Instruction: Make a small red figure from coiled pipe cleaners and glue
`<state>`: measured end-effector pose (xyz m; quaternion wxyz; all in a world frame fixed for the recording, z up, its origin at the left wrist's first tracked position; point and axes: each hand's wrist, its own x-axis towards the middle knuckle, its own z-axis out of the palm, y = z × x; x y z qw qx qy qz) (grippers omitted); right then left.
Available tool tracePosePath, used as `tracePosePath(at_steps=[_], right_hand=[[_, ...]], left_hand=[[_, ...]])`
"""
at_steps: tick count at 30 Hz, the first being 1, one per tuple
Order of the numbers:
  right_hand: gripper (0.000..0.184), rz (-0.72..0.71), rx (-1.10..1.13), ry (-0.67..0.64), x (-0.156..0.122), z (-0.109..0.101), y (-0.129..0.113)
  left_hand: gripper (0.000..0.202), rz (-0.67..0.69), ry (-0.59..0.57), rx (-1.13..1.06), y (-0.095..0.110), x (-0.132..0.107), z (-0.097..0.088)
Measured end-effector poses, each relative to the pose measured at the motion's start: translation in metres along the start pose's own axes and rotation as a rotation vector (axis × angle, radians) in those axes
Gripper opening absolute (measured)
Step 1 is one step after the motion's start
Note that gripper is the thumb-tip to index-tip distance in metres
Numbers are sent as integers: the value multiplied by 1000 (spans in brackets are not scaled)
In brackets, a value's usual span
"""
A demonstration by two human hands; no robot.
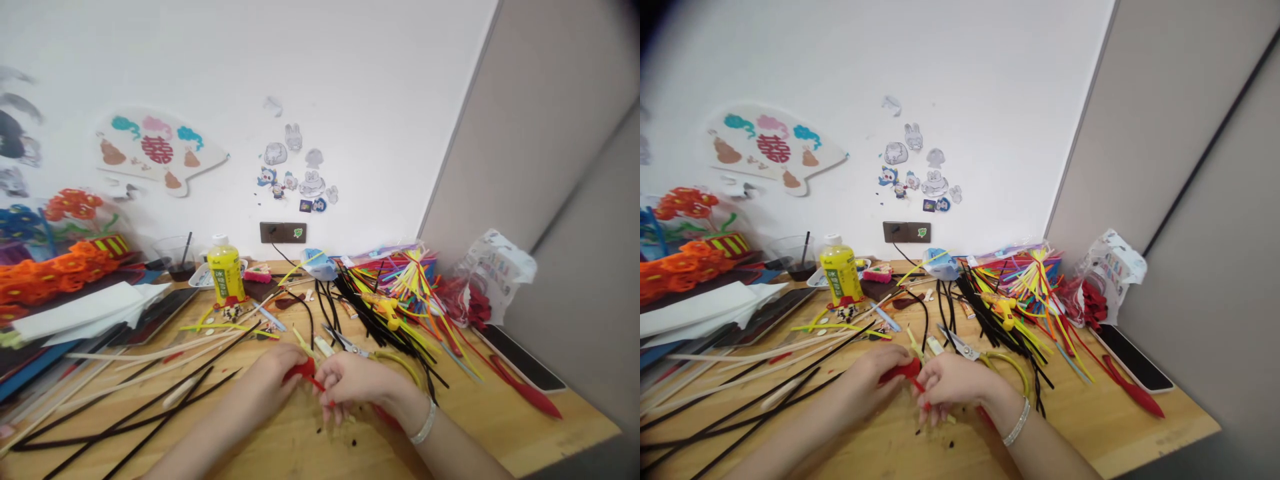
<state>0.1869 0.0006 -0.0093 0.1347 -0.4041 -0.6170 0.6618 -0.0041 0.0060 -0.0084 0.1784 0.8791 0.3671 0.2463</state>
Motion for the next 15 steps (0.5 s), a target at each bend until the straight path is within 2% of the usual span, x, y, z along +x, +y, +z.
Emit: tracePosePath(at_steps=[3,5,7,9,10,12,15], right_hand=[[20,9,12,136,4,5,0],[27,-74,82,266,7,9,-2],[25,-181,169,350,10,13,-4],[13,-239,223,334,10,15,-7],[13,-253,237,299,9,16,-8],[24,-298,237,245,6,16,-10],[32,-382,179,248,3,14,-10]], left_hand=[[21,-21,45,65,-6,-1,3],[22,-64,68,92,-7,0,2],[22,-127,79,88,-7,1,0],[20,-179,82,58,-5,2,-4],[19,-197,83,40,-4,2,-6],[18,-216,86,5,-3,3,-8],[18,-203,73,-52,1,2,-8]])
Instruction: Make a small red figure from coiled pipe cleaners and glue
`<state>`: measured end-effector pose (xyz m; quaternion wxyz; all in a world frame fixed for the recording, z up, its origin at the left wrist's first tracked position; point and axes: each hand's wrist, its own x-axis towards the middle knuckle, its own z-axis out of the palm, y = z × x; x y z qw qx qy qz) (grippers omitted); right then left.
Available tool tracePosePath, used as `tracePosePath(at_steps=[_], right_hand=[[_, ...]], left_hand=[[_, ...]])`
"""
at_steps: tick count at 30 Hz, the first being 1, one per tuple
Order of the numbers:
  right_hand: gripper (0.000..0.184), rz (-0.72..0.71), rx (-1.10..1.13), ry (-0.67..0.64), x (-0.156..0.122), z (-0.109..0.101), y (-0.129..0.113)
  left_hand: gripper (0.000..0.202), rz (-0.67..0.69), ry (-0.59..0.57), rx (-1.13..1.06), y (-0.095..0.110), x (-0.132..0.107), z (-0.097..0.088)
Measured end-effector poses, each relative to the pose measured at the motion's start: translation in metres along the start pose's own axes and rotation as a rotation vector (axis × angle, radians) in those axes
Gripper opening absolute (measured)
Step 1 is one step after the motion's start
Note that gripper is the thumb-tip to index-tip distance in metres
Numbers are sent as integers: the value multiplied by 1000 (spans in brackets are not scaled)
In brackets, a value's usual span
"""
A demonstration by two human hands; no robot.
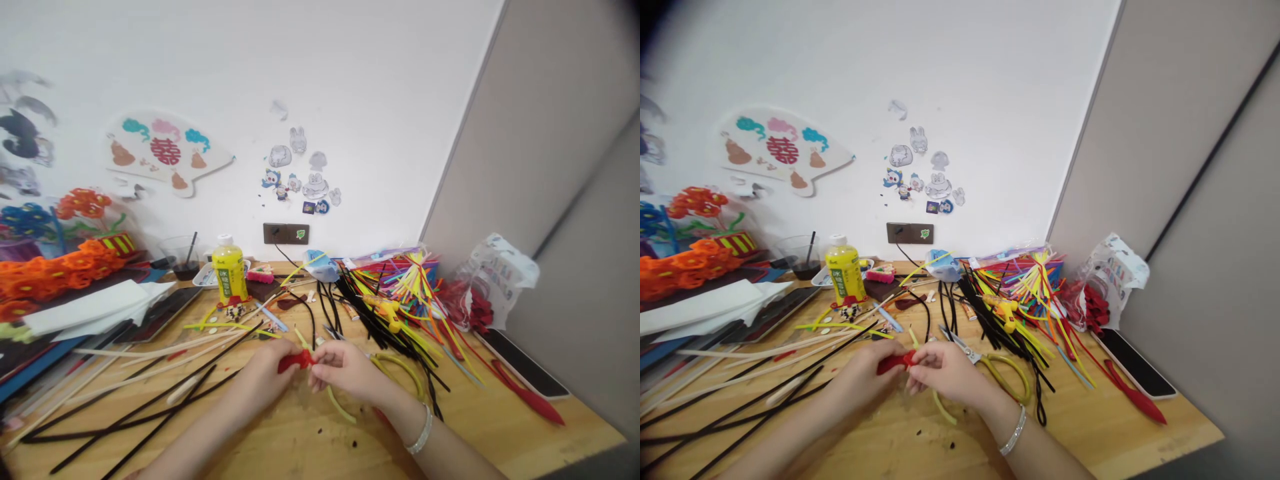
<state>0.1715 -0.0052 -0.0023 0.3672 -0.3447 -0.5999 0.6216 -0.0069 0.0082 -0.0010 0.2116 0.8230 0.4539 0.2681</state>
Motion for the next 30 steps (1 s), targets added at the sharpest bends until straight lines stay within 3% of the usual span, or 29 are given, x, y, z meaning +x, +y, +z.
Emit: tracePosePath(at_steps=[3,7,12,16,18,22,24,27,30], right_hand=[[34,-55,-36,40,2,-3,2],[34,-83,76,139,9,-6,8],[32,50,264,159,15,-6,15],[23,210,348,108,16,-9,20],[19,219,363,108,17,-11,23],[20,86,340,193,19,-12,24],[25,-17,282,170,18,-10,21],[30,-141,102,98,14,-6,17],[24,-237,-101,171,13,-5,17]], left_hand=[[18,41,-82,-62,6,-3,2],[16,88,-163,-185,11,-9,3],[14,31,-145,-351,7,-13,6],[29,-12,-167,-650,7,-11,4],[33,-14,-181,-735,10,-10,-1],[28,-116,-150,-770,16,-8,-13],[33,-212,-104,-817,15,-6,-15],[39,-287,-37,-917,11,-5,-13],[41,-337,-9,-1000,10,-5,-11]])
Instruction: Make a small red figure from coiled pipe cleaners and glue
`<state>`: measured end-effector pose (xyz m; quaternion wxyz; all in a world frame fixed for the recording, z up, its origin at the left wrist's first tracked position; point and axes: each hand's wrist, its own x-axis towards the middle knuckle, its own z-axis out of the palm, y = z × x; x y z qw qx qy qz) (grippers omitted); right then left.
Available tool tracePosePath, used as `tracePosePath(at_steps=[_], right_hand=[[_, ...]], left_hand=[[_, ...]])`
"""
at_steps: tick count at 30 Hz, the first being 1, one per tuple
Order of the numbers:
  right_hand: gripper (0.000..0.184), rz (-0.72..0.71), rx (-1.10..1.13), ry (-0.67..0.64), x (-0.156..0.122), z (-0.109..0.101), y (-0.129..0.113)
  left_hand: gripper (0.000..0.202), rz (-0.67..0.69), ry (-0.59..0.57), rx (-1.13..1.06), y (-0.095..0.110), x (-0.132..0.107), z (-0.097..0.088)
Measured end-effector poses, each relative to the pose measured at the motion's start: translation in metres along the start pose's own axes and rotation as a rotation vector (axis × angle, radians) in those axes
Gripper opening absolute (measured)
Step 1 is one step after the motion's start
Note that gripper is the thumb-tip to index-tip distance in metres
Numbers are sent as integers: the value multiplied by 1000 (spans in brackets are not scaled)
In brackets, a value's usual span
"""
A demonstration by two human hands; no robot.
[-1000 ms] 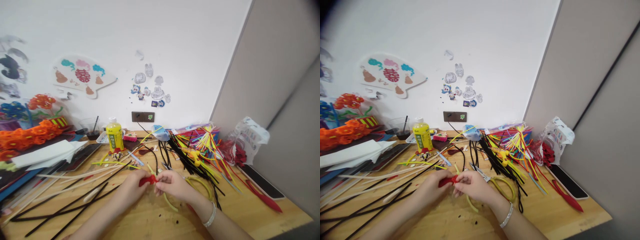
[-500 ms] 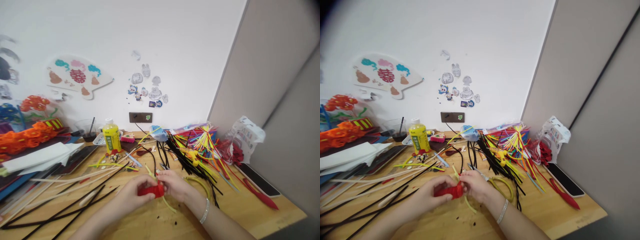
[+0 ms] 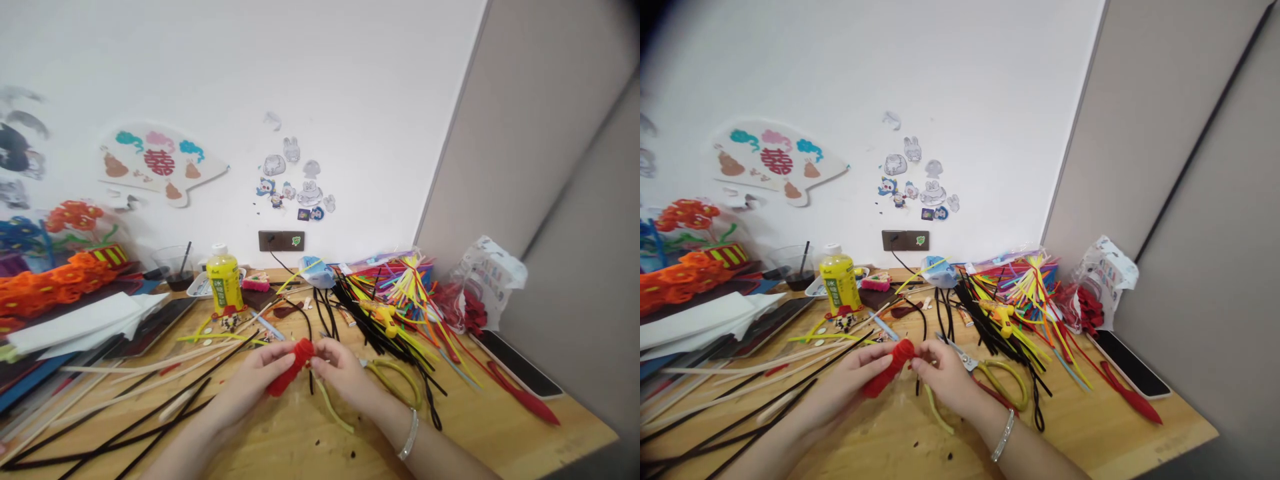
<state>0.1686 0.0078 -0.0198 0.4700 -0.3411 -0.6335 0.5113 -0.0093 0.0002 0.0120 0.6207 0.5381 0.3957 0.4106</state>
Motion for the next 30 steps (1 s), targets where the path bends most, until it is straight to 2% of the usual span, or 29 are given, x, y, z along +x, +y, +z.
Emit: tracePosePath(at_steps=[3,7,10,13,16,18,20,22,24,26,28,30], right_hand=[[27,15,-47,30,0,0,1],[40,154,167,72,2,2,0],[45,130,250,115,2,5,-3],[35,88,223,84,1,4,-5],[25,23,89,10,-1,1,-4],[21,-55,-102,-24,-2,-4,-4],[14,-194,-371,-25,-4,-8,-3],[16,-379,-619,-26,-6,-11,-4],[21,-549,-774,-67,-9,-13,-7],[23,-654,-864,-95,-12,-13,-11],[19,-668,-900,-57,-12,-11,-15],[13,-597,-824,7,-12,-10,-17]], left_hand=[[41,-17,14,-5,0,1,3],[39,-7,48,0,-3,5,4],[37,-5,45,-81,-7,6,5],[35,-17,49,-160,-7,6,8],[32,-32,52,-221,-5,6,7],[30,-49,37,-250,-5,7,6],[29,-73,26,-266,-5,7,5],[29,-96,33,-271,-7,7,5],[28,-120,41,-251,-8,6,7],[28,-140,25,-188,-8,4,9],[30,-150,-13,-95,-8,3,10],[31,-142,-65,-11,-9,2,9]])
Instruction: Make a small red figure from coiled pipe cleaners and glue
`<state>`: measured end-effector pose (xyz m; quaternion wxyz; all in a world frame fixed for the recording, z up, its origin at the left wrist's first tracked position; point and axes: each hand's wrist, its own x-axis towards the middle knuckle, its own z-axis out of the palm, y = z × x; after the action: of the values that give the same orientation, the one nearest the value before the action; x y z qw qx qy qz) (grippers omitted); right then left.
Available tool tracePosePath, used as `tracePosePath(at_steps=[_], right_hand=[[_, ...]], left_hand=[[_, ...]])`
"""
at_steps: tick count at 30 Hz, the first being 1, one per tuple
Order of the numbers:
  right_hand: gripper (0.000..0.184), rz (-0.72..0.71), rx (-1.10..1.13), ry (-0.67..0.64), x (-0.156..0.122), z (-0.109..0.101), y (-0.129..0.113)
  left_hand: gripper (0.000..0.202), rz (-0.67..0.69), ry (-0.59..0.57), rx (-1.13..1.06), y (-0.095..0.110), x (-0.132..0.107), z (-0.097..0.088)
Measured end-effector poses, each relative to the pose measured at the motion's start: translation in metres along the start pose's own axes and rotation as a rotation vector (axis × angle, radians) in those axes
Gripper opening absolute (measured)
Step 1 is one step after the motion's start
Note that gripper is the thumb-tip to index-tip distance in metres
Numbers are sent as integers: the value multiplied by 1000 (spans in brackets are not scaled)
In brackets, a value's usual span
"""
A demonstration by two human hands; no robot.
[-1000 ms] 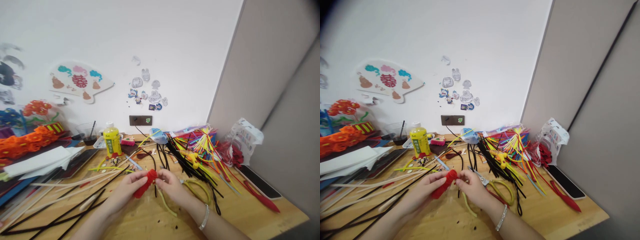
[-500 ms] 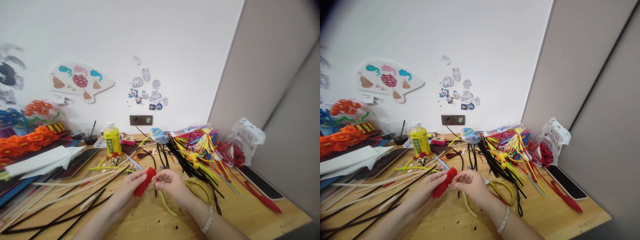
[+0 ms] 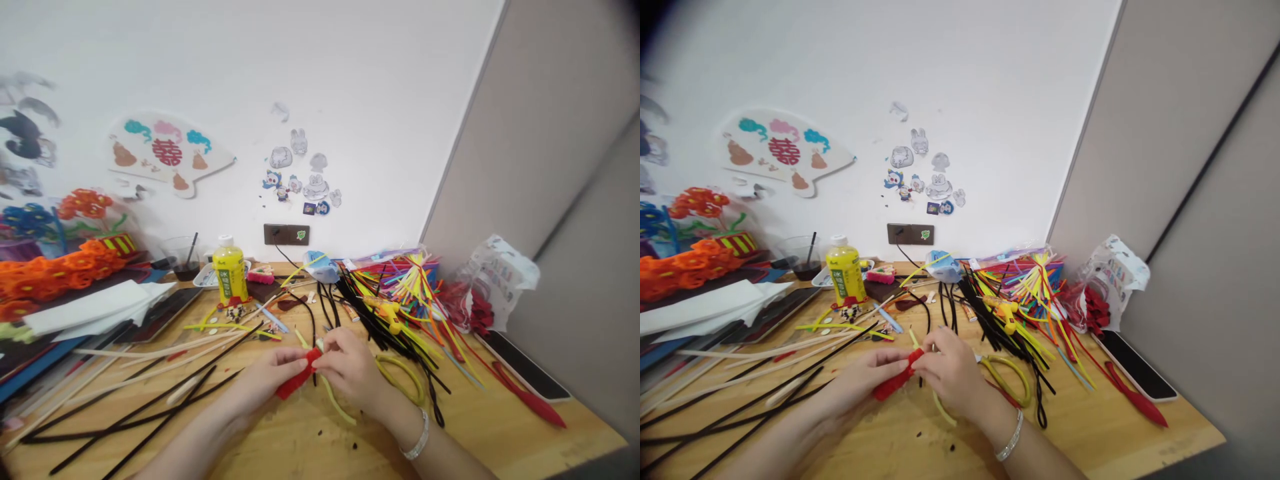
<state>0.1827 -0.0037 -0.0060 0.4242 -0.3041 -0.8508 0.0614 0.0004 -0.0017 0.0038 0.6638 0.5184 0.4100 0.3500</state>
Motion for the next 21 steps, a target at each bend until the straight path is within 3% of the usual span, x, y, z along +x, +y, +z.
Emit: tracePosePath(at_steps=[5,9,12,16,21], right_hand=[[9,351,518,18,3,10,4],[16,532,782,49,3,23,8],[34,684,938,14,1,30,9],[30,736,943,41,0,31,8],[27,740,894,99,1,31,5]], left_hand=[[30,52,-77,222,-2,3,-4],[27,105,-12,267,-5,7,-3],[34,184,55,206,-8,8,-1],[46,224,47,183,-9,6,2],[45,194,10,232,-6,4,3]])
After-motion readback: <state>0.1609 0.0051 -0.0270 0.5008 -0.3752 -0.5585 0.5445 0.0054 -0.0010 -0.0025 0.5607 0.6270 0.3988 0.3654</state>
